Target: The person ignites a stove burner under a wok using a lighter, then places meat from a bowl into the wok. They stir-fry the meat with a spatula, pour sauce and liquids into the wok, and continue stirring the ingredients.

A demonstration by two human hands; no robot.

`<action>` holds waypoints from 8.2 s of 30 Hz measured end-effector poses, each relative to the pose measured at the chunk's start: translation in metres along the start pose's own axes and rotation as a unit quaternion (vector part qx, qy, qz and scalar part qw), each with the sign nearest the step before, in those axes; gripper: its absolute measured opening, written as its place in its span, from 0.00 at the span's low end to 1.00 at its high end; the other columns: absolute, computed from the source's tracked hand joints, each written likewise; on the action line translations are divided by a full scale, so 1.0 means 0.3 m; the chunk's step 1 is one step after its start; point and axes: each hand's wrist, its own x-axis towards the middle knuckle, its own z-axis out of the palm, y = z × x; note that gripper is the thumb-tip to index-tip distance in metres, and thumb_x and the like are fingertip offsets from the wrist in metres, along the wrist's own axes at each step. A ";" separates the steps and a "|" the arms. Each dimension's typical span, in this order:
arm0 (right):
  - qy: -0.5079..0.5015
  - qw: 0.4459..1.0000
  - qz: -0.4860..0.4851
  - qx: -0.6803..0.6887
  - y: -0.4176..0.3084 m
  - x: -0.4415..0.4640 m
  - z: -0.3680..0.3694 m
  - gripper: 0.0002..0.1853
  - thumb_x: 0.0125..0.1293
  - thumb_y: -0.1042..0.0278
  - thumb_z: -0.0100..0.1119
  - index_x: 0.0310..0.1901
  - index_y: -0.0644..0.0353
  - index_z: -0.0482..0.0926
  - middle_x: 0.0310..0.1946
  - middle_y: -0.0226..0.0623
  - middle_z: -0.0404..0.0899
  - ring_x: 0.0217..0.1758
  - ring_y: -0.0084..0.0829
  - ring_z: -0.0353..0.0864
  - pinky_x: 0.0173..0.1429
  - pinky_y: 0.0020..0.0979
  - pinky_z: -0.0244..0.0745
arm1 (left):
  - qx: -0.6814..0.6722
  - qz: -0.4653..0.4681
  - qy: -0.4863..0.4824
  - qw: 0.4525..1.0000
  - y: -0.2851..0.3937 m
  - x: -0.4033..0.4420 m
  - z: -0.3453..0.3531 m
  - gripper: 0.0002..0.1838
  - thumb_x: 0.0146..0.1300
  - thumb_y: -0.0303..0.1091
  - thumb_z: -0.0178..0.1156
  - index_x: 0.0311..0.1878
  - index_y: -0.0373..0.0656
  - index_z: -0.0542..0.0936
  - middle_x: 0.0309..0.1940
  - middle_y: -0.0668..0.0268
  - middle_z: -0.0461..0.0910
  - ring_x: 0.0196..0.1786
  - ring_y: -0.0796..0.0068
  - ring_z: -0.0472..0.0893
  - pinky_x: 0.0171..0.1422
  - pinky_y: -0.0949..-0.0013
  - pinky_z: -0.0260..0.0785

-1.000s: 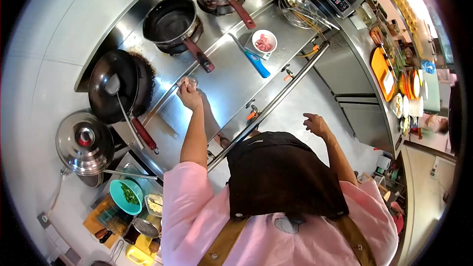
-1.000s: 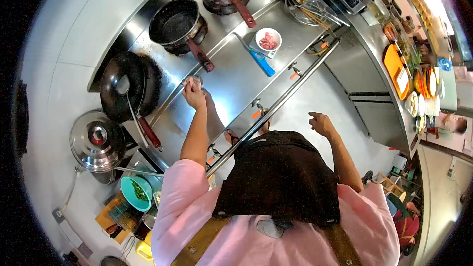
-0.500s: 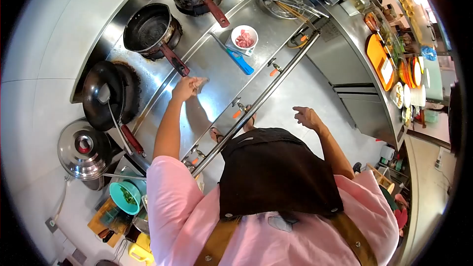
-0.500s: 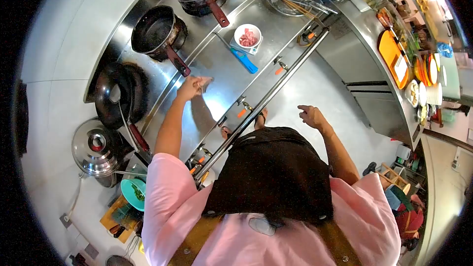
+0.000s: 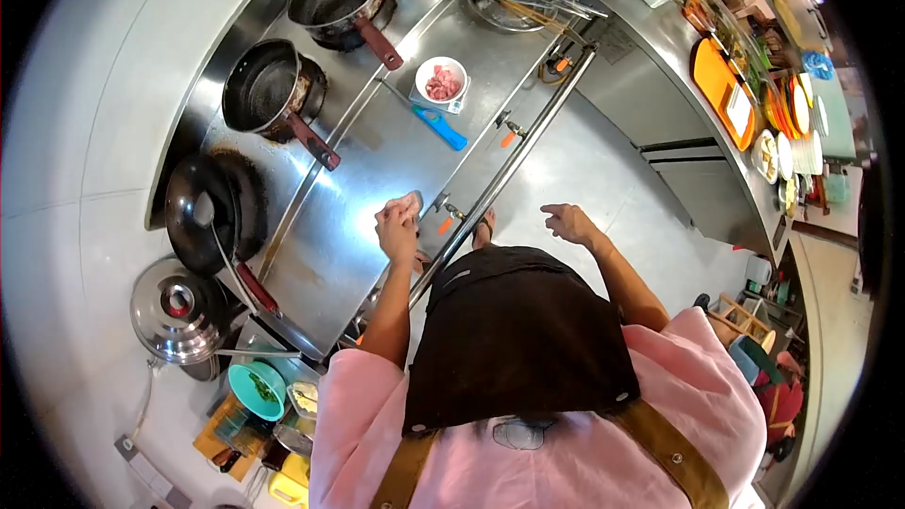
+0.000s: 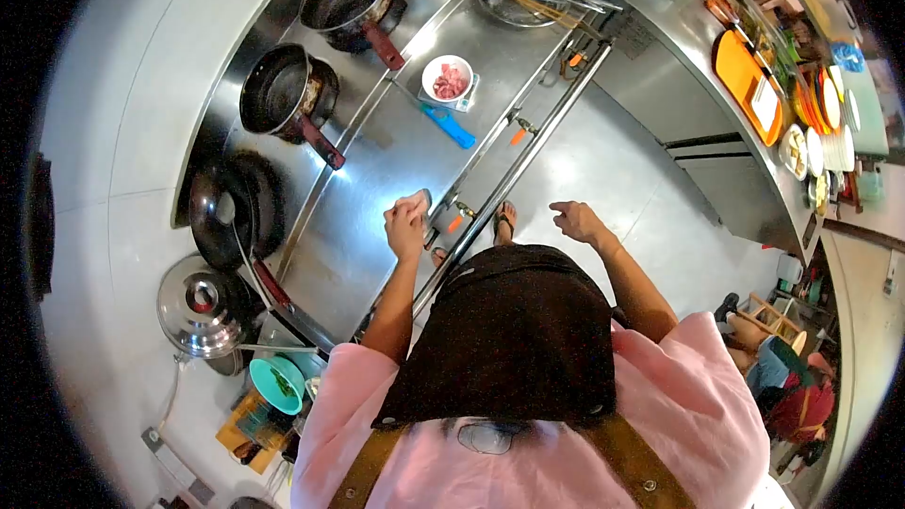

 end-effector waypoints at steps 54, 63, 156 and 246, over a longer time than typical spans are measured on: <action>-0.244 0.909 -0.202 -0.271 -0.353 -0.120 0.580 0.25 0.62 0.67 0.53 0.61 0.64 0.77 0.35 0.45 0.86 0.30 0.32 0.87 0.31 0.32 0.82 | -0.863 -0.147 0.245 0.416 -0.646 -1.473 -0.340 0.20 0.69 0.37 0.53 0.62 0.43 0.73 0.57 0.64 0.77 0.61 0.62 0.77 0.69 0.54 0.68; -0.361 0.825 -0.245 -0.360 -0.573 -0.295 0.986 0.25 0.62 0.70 0.55 0.62 0.66 0.75 0.38 0.45 0.86 0.30 0.29 0.86 0.30 0.30 0.80 | -0.624 -0.234 0.635 0.390 -0.712 -2.396 -0.637 0.12 0.69 0.28 0.52 0.54 0.39 0.77 0.50 0.60 0.81 0.56 0.61 0.80 0.65 0.58 0.72; -0.074 0.915 -0.312 -0.246 -1.901 0.934 0.986 0.18 0.51 0.62 0.63 0.45 0.57 0.85 0.34 0.54 0.84 0.39 0.48 0.86 0.46 0.42 0.78 | -0.012 -0.214 -0.066 0.974 -0.968 -0.816 -0.110 0.16 0.66 0.35 0.53 0.50 0.31 0.72 0.33 0.50 0.84 0.31 0.51 0.86 0.35 0.53 0.80; 0.196 0.963 -0.005 0.184 0.014 0.142 0.446 0.23 0.64 0.81 0.52 0.63 0.62 0.71 0.32 0.45 0.80 0.33 0.41 0.82 0.42 0.36 0.77 | -0.046 -0.279 -0.244 0.928 -0.830 -0.637 -0.053 0.14 0.70 0.39 0.53 0.32 0.38 0.74 0.19 0.65 0.73 0.18 0.73 0.66 0.24 0.63 0.60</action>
